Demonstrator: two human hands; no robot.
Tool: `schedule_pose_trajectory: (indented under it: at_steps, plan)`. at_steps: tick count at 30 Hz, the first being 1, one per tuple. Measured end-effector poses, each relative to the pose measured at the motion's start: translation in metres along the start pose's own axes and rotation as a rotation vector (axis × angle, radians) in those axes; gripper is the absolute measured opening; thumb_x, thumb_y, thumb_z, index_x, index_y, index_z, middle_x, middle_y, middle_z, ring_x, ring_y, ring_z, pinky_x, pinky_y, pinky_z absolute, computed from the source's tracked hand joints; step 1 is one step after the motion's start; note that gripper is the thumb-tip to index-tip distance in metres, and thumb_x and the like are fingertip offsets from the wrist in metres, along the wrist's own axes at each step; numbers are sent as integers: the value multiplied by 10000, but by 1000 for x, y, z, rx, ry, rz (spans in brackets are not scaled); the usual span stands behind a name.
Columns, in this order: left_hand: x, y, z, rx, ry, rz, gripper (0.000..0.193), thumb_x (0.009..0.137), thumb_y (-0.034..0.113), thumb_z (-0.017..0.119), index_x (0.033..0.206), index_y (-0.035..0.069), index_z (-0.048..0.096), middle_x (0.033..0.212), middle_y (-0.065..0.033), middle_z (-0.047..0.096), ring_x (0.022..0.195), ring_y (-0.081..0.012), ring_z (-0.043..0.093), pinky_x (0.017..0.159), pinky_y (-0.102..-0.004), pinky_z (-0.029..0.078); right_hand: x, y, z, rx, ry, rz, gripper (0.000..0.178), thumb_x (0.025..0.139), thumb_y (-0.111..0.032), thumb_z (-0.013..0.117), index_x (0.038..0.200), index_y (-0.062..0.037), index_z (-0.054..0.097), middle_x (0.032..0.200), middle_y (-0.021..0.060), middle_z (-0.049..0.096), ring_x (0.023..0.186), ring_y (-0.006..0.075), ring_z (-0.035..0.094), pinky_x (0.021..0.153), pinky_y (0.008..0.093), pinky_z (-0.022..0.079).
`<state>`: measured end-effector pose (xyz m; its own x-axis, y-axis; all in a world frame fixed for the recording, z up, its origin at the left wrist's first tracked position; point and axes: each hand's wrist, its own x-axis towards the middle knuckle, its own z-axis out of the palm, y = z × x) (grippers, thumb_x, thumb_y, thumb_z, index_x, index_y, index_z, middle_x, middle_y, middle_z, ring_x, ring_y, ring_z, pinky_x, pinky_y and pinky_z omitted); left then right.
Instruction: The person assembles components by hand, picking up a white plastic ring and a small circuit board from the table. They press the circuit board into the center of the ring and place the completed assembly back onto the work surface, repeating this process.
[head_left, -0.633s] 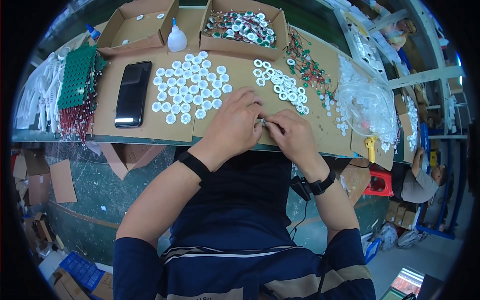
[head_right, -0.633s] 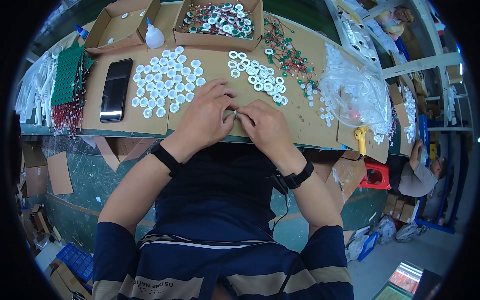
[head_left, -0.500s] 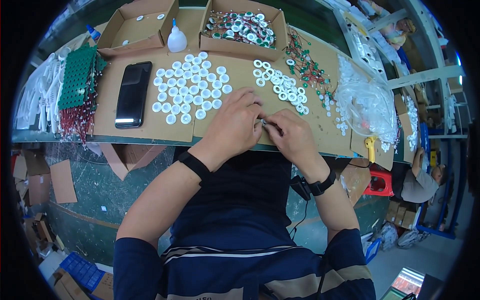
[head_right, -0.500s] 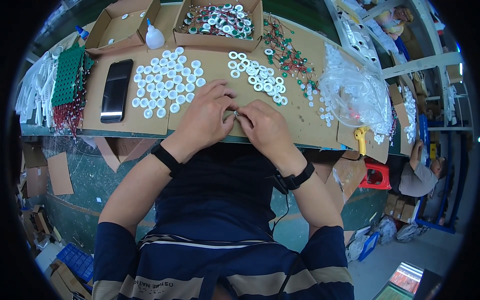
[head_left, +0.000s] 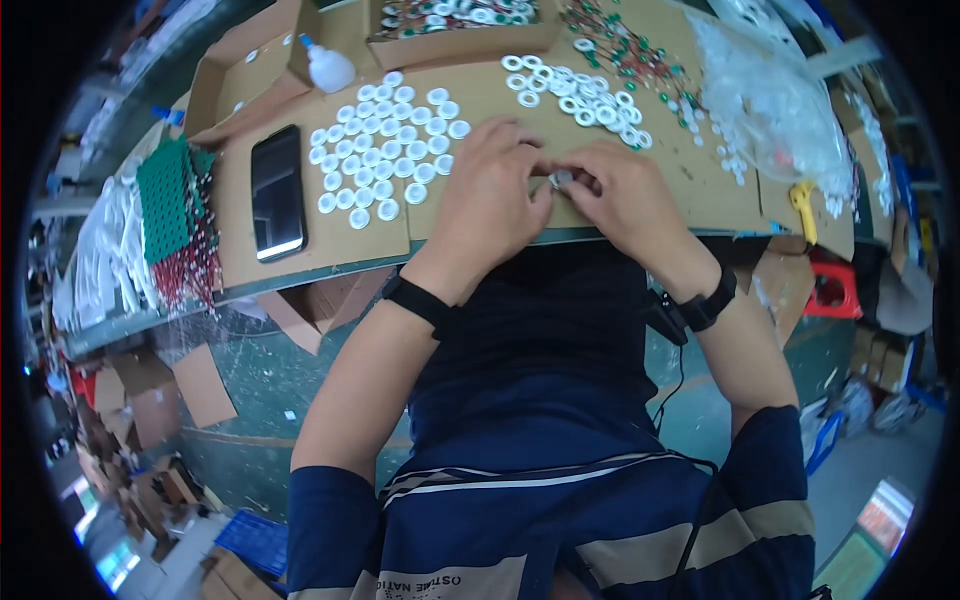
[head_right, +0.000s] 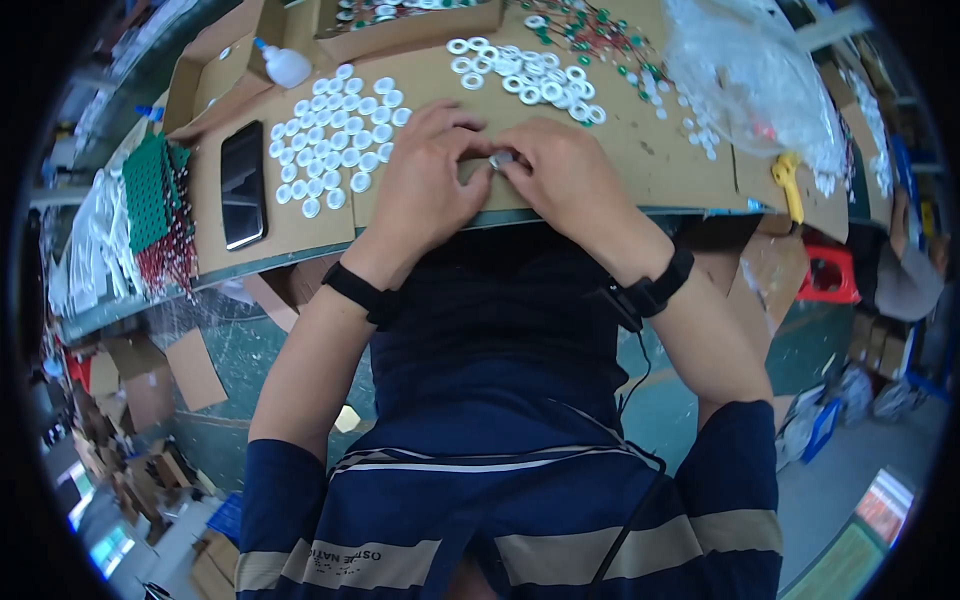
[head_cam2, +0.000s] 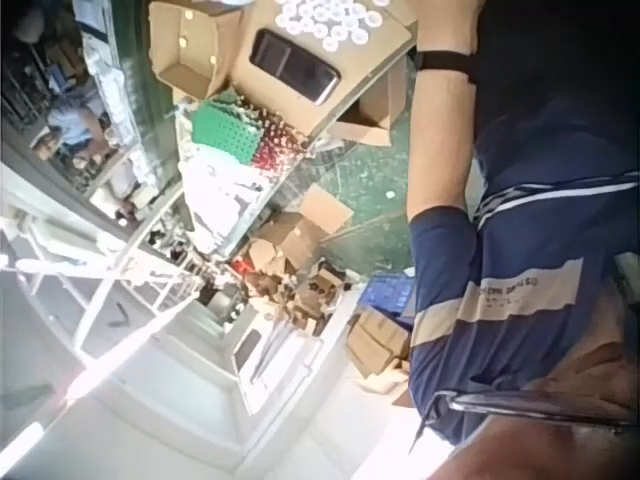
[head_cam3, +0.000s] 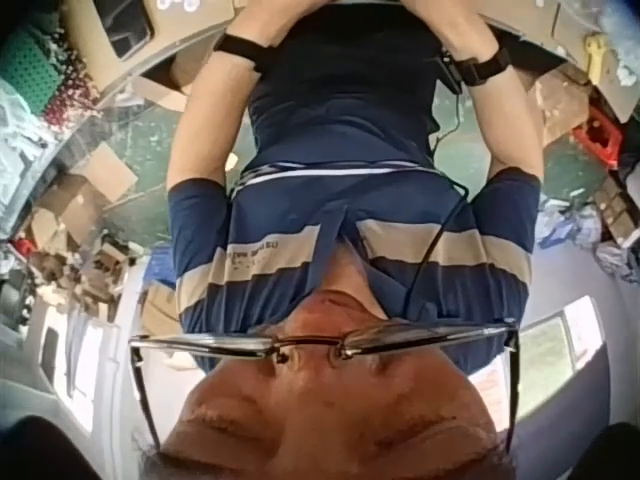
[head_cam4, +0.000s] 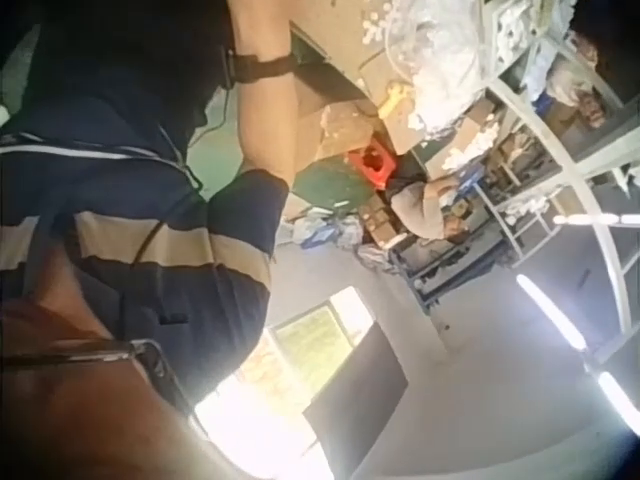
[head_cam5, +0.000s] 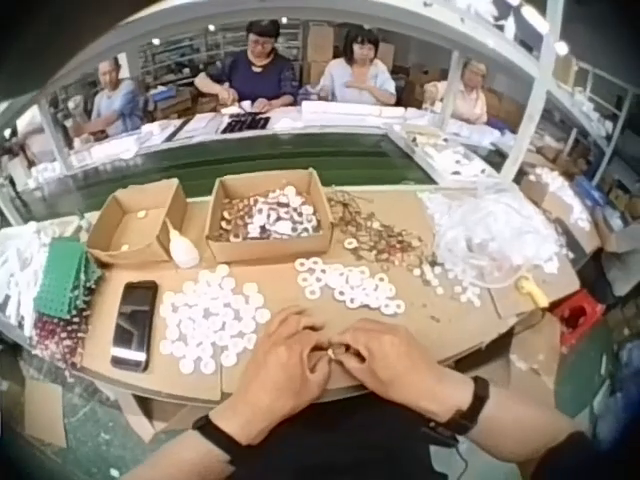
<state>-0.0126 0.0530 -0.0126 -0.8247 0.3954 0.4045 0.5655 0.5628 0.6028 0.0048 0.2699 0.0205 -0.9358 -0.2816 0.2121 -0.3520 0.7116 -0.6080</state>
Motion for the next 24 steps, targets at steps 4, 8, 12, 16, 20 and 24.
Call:
schedule_pose_trajectory:
  at_steps: [4, 8, 12, 16, 20, 24]
  plan:
    - [0, -1, 0, 23, 10, 13, 186, 861, 91, 864, 1044, 53, 864, 1330, -158, 794, 1436, -431, 642, 1254, -541, 496, -3, 8, 2, -37, 11, -134, 197, 956, -106, 881, 1139, -44, 839, 1029, 140, 791, 965, 364, 767, 878, 455, 626]
    - [1, 2, 1, 24, 9, 3, 188, 851, 89, 871, 1036, 61, 861, 1324, -159, 793, 1435, -429, 644, 1249, -540, 501, -4, 10, -1, -39, -9, -130, 226, 949, -124, 889, 1158, -50, 846, 1013, 140, 783, 966, 371, 765, 882, 462, 623]
    - [-3, 2, -2, 23, 19, -10, 194, 846, 85, 874, 1038, 61, 858, 1321, -158, 789, 1443, -427, 641, 1248, -538, 502, -4, 7, 1, -33, -51, -113, 235, 943, -107, 891, 1167, -47, 850, 1004, 140, 778, 943, 362, 767, 855, 457, 624]
    - [-3, 4, -2, 25, 25, -16, 202, 844, 79, 874, 1045, 58, 856, 1322, -156, 782, 1452, -426, 638, 1248, -535, 504, -4, 5, -2, -8, -80, -98, 235, 931, -83, 897, 1157, -38, 851, 1001, 138, 777, 911, 344, 770, 823, 447, 626]
    - [-4, 5, -3, 22, 20, -30, 201, 849, 70, 868, 1049, 57, 856, 1325, -154, 776, 1458, -422, 635, 1248, -528, 507, -5, 4, -3, 35, -97, -61, 232, 919, -63, 909, 1140, -27, 849, 990, 130, 774, 884, 322, 770, 798, 429, 626]
    - [-4, 5, -4, -5, 17, -41, 189, 859, 62, 861, 1048, 54, 857, 1332, -153, 772, 1465, -417, 629, 1251, -519, 509, -4, 0, -5, 46, -104, -21, 236, 914, -60, 924, 1133, -18, 848, 990, 126, 774, 853, 296, 761, 779, 403, 624]
